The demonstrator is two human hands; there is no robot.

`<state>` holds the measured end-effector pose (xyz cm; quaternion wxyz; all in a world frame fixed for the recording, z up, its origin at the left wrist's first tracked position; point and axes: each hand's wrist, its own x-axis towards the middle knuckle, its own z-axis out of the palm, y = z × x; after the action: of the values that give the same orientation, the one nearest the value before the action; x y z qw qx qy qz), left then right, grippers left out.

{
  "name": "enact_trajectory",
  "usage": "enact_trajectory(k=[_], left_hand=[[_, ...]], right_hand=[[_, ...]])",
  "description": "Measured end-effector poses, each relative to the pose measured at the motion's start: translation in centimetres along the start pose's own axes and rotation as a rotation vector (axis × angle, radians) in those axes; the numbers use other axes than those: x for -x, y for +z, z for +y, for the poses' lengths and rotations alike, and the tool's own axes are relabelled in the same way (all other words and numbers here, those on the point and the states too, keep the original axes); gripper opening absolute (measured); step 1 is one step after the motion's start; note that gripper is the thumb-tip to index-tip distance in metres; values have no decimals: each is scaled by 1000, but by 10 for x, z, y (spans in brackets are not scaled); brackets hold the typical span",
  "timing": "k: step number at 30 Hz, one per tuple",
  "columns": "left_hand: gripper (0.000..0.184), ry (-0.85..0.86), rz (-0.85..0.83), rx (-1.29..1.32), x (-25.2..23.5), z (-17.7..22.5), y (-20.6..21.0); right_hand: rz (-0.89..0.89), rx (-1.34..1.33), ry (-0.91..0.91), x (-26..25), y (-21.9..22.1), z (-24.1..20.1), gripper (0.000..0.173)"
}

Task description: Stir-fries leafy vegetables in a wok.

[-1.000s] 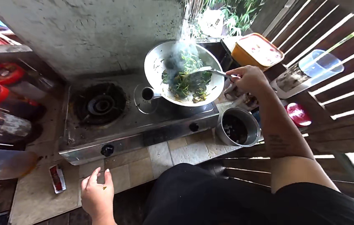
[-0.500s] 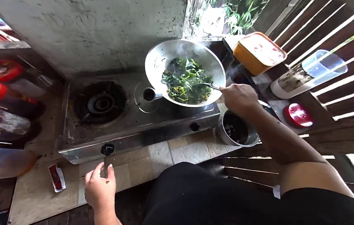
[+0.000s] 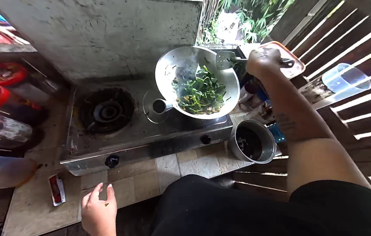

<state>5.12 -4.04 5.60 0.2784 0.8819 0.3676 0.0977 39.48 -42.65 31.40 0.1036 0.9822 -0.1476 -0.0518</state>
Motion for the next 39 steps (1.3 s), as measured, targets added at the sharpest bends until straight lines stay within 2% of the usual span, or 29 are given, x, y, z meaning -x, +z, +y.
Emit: enact_trajectory(k=[3, 5, 7, 10, 12, 14, 17, 19, 21, 24, 26, 28, 31, 34, 39], left_hand=[[37, -25, 5, -2, 4, 0, -1], [37, -47, -5, -4, 5, 2, 1], [38, -77, -25, -13, 6, 6, 3], [37, -86, -12, -14, 4, 13, 4], [37, -75, -5, -12, 4, 15, 5], [38, -67, -24, -13, 4, 13, 4], [37, -55, -13, -20, 5, 10, 6], [37, -61, -2, -21, 5, 10, 5], [37, -78, 2, -17, 8, 11, 4], [37, -82, 8, -13, 12, 13, 1], [36, -84, 19, -10, 14, 13, -1], [36, -97, 21, -17, 15, 11, -3], [36, -101, 23, -21, 15, 8, -4], [36, -87, -7, -22, 12, 8, -3], [35, -17, -39, 1, 2, 18, -2]], right_hand=[[-28, -111, -96, -43, 16, -22, 39], [-28, -151, -241, -67, 29, -38, 31], [-5, -27, -394, -64, 30, -55, 22], [71, 170, -566, -49, 16, -54, 22], [87, 167, -494, -41, -7, -36, 20], [95, 162, -332, -41, -22, -16, 18], [28, 174, -144, -52, -17, 2, 28], [-56, 103, -180, -74, 9, 11, 32], [-165, -18, -322, -104, 46, 15, 31], [-296, -295, -452, -115, 93, 2, 31], [-262, -378, -501, -113, 106, -4, 30], [-143, -343, -550, -96, 95, -2, 30], [64, -166, -588, -33, 63, 8, 32], [286, -66, -635, 29, 68, 19, 31], [345, -16, -583, 103, 92, 41, 42]])
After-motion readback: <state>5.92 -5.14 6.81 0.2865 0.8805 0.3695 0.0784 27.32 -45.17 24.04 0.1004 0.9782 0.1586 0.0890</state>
